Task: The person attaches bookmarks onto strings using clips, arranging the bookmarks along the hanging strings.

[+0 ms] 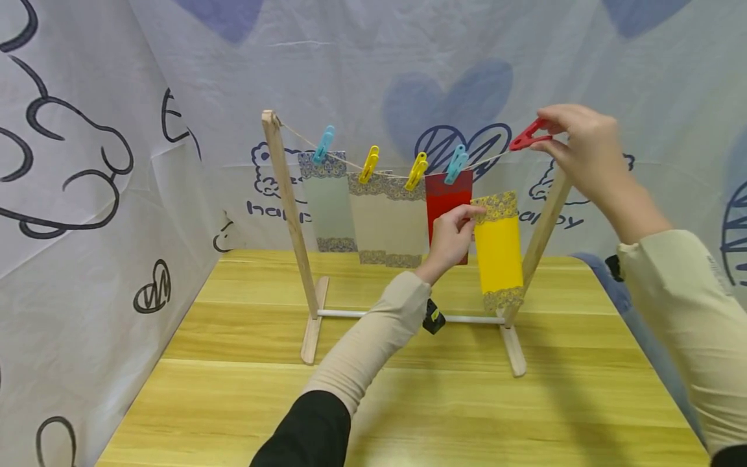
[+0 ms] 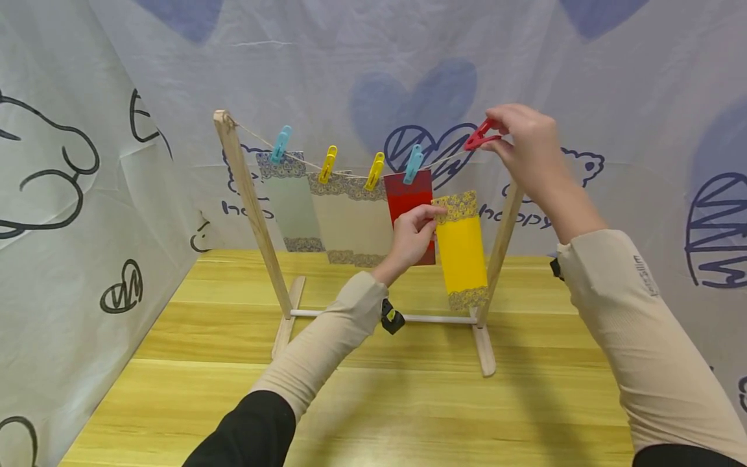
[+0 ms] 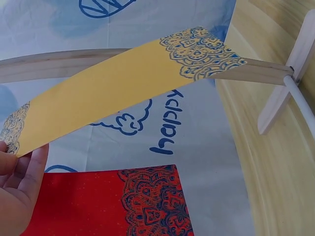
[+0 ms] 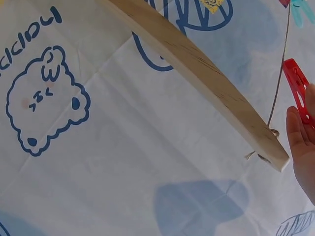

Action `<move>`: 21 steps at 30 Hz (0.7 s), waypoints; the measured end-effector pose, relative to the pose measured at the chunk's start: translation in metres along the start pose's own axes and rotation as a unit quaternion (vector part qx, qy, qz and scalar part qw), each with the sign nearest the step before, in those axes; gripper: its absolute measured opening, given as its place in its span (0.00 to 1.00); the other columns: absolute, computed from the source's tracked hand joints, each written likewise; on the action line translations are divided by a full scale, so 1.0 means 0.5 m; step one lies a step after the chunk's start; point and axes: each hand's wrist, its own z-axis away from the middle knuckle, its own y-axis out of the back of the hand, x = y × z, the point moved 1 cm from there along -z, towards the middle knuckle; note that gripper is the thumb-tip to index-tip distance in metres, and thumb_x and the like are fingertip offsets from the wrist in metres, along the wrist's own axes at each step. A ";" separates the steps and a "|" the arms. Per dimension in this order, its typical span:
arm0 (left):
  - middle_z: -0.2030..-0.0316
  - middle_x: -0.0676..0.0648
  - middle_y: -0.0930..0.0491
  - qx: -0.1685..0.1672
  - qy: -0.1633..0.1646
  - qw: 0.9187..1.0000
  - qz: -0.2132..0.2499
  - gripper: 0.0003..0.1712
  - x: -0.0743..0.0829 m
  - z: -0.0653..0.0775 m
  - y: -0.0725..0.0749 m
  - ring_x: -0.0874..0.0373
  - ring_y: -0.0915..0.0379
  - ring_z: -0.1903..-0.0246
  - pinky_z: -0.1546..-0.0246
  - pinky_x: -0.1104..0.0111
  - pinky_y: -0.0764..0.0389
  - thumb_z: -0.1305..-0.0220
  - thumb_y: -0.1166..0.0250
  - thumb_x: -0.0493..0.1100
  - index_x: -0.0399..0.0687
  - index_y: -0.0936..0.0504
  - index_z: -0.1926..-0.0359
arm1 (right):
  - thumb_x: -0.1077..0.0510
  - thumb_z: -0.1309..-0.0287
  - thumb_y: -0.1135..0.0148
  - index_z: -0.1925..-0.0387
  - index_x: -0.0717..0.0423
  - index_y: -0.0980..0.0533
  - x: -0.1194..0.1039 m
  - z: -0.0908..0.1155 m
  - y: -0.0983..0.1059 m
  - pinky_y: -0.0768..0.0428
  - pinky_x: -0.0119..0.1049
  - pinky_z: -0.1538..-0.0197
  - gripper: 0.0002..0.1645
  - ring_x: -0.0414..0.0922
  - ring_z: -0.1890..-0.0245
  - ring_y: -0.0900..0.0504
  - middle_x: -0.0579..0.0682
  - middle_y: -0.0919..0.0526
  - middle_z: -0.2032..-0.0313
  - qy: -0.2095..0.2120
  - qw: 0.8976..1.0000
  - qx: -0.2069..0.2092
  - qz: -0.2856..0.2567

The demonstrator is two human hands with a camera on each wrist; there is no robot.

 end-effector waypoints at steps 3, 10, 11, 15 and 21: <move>0.59 0.44 0.21 0.003 -0.007 1.000 -0.001 0.13 0.000 -0.004 0.001 0.55 0.32 0.82 0.81 0.74 0.27 0.39 0.48 0.27 0.35 0.21 0.57 | 0.70 0.56 0.35 0.54 0.71 0.27 -0.003 -0.007 -0.001 0.26 0.48 0.55 0.23 0.57 0.62 0.23 0.64 0.22 0.59 -0.016 0.999 -0.031 0.002; 0.59 0.44 0.21 0.012 -0.010 1.000 0.001 0.13 0.003 -0.013 0.002 0.48 0.31 0.81 0.86 0.73 0.31 0.40 0.48 0.26 0.35 0.20 0.58 | 0.69 0.50 0.40 0.50 0.71 0.29 -0.008 -0.023 0.000 0.26 0.50 0.56 0.22 0.59 0.61 0.25 0.67 0.24 0.57 -0.057 0.993 -0.105 0.018; 0.59 0.44 0.21 0.011 -0.009 1.000 0.001 0.13 0.004 -0.014 0.003 0.48 0.31 0.81 0.86 0.73 0.32 0.40 0.48 0.26 0.35 0.20 0.58 | 0.69 0.49 0.41 0.50 0.71 0.30 -0.009 -0.025 0.000 0.26 0.50 0.56 0.22 0.59 0.61 0.25 0.67 0.24 0.57 -0.062 0.991 -0.113 0.020; 0.59 0.43 0.21 0.012 -0.013 1.000 -0.008 0.12 0.017 -0.010 0.006 0.54 0.31 0.82 0.85 0.74 0.31 0.40 0.48 0.26 0.35 0.20 0.59 | 0.69 0.48 0.42 0.51 0.71 0.29 -0.013 -0.029 -0.001 0.25 0.50 0.58 0.20 0.59 0.62 0.26 0.68 0.25 0.57 -0.079 0.988 -0.133 0.024; 0.59 0.40 0.21 0.018 -0.015 1.000 -0.005 0.12 0.042 -0.002 0.008 0.55 0.31 0.82 0.84 0.75 0.31 0.39 0.49 0.26 0.32 0.21 0.59 | 0.68 0.46 0.43 0.53 0.71 0.29 -0.011 -0.034 0.001 0.25 0.50 0.60 0.17 0.59 0.63 0.27 0.67 0.25 0.59 -0.100 0.984 -0.149 0.016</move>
